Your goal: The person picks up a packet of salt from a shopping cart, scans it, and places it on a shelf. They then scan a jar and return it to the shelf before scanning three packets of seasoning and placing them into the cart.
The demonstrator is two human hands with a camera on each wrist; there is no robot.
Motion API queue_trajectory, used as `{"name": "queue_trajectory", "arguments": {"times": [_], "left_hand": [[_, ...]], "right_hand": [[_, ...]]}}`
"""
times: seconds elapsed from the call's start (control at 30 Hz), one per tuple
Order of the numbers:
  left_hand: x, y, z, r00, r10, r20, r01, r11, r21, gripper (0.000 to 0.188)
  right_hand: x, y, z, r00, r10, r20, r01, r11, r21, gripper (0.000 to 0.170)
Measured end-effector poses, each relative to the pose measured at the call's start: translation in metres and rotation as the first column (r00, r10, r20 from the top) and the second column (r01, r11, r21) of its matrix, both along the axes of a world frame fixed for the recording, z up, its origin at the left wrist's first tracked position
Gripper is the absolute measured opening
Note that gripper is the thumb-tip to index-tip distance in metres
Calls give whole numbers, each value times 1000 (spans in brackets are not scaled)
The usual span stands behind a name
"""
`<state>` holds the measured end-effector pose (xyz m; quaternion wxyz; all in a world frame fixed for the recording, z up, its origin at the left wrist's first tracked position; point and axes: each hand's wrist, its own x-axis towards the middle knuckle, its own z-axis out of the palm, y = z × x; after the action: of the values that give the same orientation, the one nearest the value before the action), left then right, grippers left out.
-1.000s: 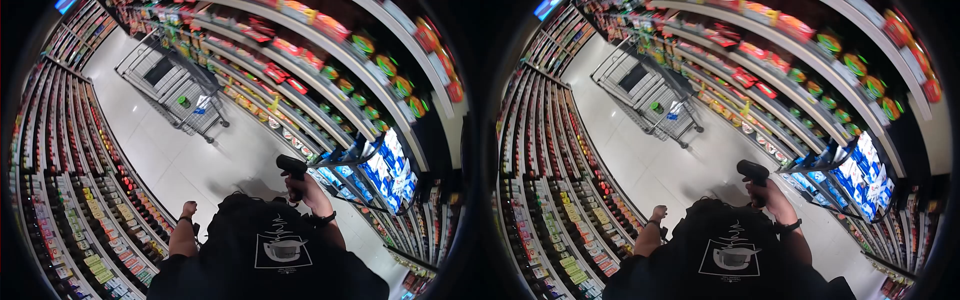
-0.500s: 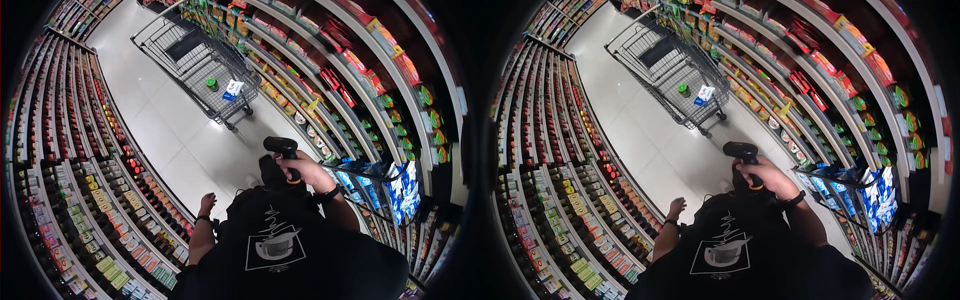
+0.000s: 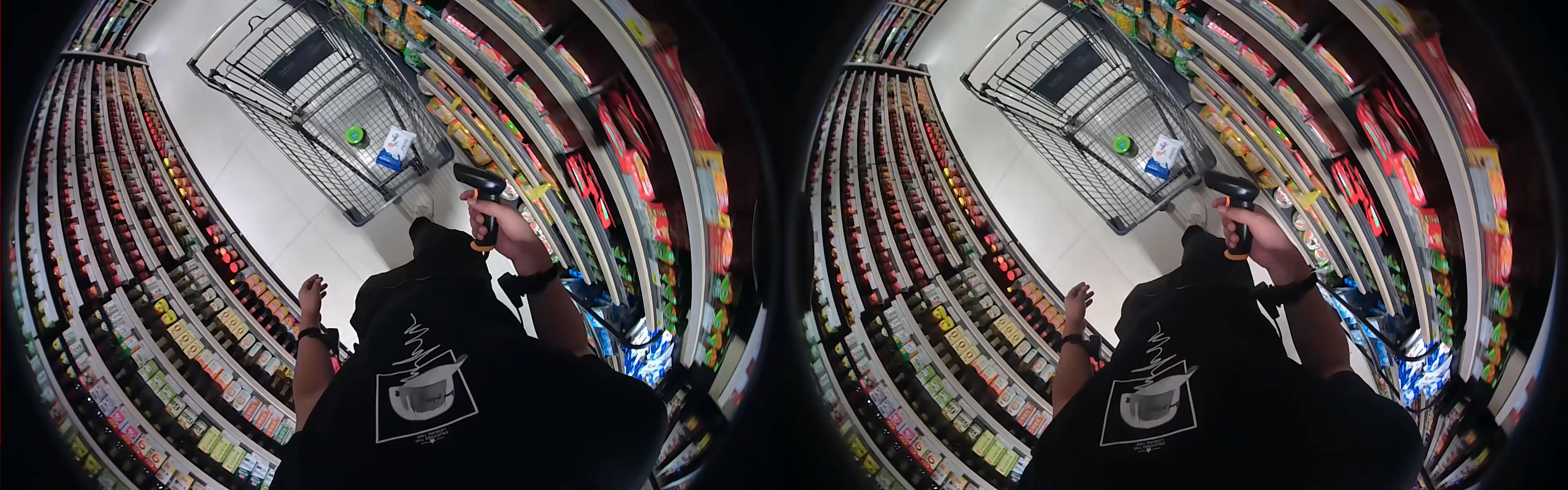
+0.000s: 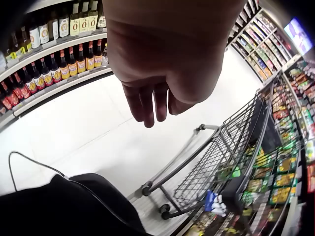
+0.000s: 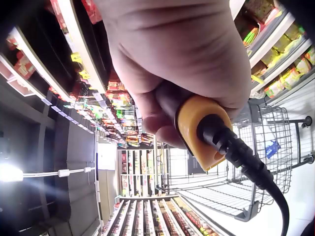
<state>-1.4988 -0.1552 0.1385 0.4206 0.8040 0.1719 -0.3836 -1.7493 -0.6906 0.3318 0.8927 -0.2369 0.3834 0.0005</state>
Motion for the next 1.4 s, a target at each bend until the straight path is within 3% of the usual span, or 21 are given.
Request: {"name": "queue_trajectory", "arguments": {"times": [0.07, 0.17, 0.27, 0.5, 0.8, 0.97, 1.13, 1.17, 1.23, 1.3, 1.33, 1.4], "left_hand": [[27, -14, 6, 998, 60, 27, -60, 998, -27, 47], [54, -58, 38, 995, 95, 43, -92, 993, -78, 39], [79, -87, 46, 999, 38, 39, -35, 996, -84, 40], [132, -101, 19, 993, -69, -97, 65, 997, -48, 39], [279, -102, -24, 953, -230, -198, 214, 972, -102, 42], [369, -153, -46, 966, -259, -13, 255, 957, -140, 33], [385, -263, -1, 871, -388, 301, 458, 864, -211, 21], [380, -284, 12, 875, -422, 238, 445, 894, -54, 29], [376, -291, -8, 785, -546, 294, 527, 837, 147, 47], [356, -280, -14, 723, -601, 341, 547, 799, 250, 59], [338, -292, 24, 691, -645, 327, 581, 764, 280, 64], [327, -283, 24, 618, -648, 445, 531, 762, 371, 66]], "right_hand": [[26, -25, 0, 1000, 9, 8, -9, 1000, 16, 28], [56, -46, -6, 999, 7, 35, -8, 1000, 23, 30], [78, -58, -6, 999, -16, 38, 15, 999, 28, 31], [109, -54, -1, 999, -50, 8, 51, 999, -17, 31], [138, 23, 33, 944, -317, -93, 307, 946, -108, 37], [159, 73, 37, 913, -357, -199, 345, 934, -95, 33], [164, 100, 47, 878, -404, -258, 386, 915, -120, 31], [163, 102, 49, 872, -408, -272, 390, 913, -119, 30], [153, 109, 47, 860, -425, -283, 410, 905, -114, 29], [144, 107, 47, 856, -432, -285, 417, 901, -115, 29], [142, 104, 52, 840, -426, -336, 404, 905, -137, 27], [125, 101, 47, 844, -440, -306, 429, 897, -107, 27]]}}
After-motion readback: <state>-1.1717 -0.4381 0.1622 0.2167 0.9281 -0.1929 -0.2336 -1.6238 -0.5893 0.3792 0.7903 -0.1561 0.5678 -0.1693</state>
